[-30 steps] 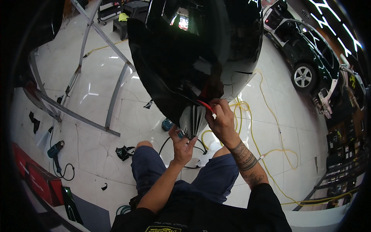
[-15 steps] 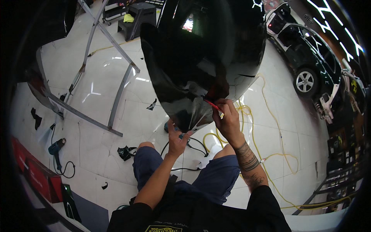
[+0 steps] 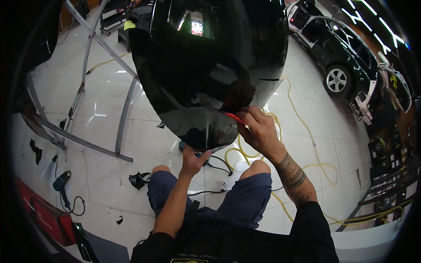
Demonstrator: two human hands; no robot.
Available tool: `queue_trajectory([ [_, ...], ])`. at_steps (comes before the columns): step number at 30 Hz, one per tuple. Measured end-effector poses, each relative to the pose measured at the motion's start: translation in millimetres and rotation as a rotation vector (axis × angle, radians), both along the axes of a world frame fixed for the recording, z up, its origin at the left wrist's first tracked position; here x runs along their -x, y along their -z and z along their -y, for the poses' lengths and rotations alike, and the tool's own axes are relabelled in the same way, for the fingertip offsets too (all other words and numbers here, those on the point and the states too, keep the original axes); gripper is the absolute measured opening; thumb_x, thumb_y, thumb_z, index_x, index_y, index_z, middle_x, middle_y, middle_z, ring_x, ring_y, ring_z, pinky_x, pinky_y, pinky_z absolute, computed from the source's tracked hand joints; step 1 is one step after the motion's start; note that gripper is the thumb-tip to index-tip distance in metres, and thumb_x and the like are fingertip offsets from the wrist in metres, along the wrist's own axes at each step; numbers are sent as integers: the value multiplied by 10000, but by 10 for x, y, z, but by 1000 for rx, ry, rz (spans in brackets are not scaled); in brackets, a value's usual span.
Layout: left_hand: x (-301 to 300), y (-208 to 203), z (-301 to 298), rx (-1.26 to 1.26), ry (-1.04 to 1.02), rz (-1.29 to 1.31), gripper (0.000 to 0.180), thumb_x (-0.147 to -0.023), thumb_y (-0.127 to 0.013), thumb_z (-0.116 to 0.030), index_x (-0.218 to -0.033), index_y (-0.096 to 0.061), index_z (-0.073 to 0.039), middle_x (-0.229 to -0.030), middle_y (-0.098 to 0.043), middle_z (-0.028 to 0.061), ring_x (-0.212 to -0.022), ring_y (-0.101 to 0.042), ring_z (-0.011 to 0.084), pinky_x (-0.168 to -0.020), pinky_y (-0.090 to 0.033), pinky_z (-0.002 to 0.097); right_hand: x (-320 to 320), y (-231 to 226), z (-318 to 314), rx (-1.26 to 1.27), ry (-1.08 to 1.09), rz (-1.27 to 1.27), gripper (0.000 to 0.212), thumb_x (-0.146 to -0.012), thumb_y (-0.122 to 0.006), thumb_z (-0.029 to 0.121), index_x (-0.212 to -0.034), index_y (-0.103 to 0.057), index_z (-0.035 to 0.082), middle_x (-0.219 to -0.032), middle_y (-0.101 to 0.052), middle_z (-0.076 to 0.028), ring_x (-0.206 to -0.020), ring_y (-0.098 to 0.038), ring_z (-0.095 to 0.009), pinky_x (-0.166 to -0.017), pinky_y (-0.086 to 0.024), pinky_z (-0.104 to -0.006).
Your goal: The person applies a dark protective film to a curved car fender mounted on a stand. They use a red squeegee to smooth the film, a heat gun to warm and stretch it, and a knife to trim excess edges. The person repeatedly adjusts the film and trims around the contours of the fender.
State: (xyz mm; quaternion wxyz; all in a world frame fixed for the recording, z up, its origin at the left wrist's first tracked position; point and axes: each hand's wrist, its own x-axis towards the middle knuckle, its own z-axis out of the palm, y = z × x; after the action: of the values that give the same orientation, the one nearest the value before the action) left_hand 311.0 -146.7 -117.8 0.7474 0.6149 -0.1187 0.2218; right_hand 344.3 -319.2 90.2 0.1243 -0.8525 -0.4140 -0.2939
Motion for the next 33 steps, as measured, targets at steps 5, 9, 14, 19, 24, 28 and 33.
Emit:
queue_trajectory([
  [5, 43, -116, -106, -265, -21, 75, 178, -749, -731, -127, -911, -734, -53, -1131, -642, 130, -1153, -470, 324, -1054, -246, 440, -18, 51, 9, 21, 31, 3, 296, -685, -718, -1, -962, -614, 16, -923, -617, -104, -759, -625, -261, -562, -507, -337],
  [9, 107, -109, -110, -279, -9, 62, 155, -761, -727, -121, -903, -740, -58, -1158, -639, 125, -1188, -449, 311, -1084, -179, 456, 9, 146, 7, 35, 46, -24, 297, -686, -717, 10, -965, -614, 8, -926, -616, -110, -758, -629, -260, -568, -513, -339],
  [14, 138, -60, -119, -274, 19, 15, 126, -768, -728, -121, -876, -742, -57, -1160, -642, 118, -1189, -452, 305, -1092, -159, 450, -8, 278, -12, 25, 64, -7, 310, -694, -715, 31, -985, -612, 2, -934, -618, -114, -754, -636, -259, -566, -514, -344],
  [19, 86, 3, -104, -232, -46, 24, 132, -756, -739, -116, -860, -736, -36, -1128, -649, 140, -1173, -460, 308, -1094, -150, 455, -55, 427, -10, 12, 72, 1, 330, -692, -717, 38, -1001, -607, 3, -898, -603, -112, -719, -630, -263, -551, -510, -346],
  [24, 43, -13, -152, -360, -91, 36, 173, -736, -760, -131, -834, -721, 5, -1122, -632, 188, -1144, -470, 323, -1060, -195, 464, -123, 640, -6, -2, 89, -26, 348, -691, -721, 45, -1016, -600, 11, -881, -589, -106, -696, -621, -255, -538, -509, -345],
  [28, -11, 78, -142, -294, -151, 4, 154, -747, -752, -124, -808, -714, 12, -1067, -652, 167, -1116, -477, 333, -1043, -215, 459, -179, 828, -18, -17, 86, -39, 364, -692, -725, 53, -1031, -596, 20, -881, -580, -99, -694, -616, -248, -521, -503, -344],
  [33, -79, 145, -162, -251, -114, -57, 140, -771, -740, -120, -758, -697, 14, -929, -686, 145, -1017, -537, 331, -1053, -216, 447, -233, 1117, 18, 2, 112, -85, 402, -712, -720, 97, -1077, -574, 15, -924, -560, -105, -778, -598, -260, -546, -492, -360],
])
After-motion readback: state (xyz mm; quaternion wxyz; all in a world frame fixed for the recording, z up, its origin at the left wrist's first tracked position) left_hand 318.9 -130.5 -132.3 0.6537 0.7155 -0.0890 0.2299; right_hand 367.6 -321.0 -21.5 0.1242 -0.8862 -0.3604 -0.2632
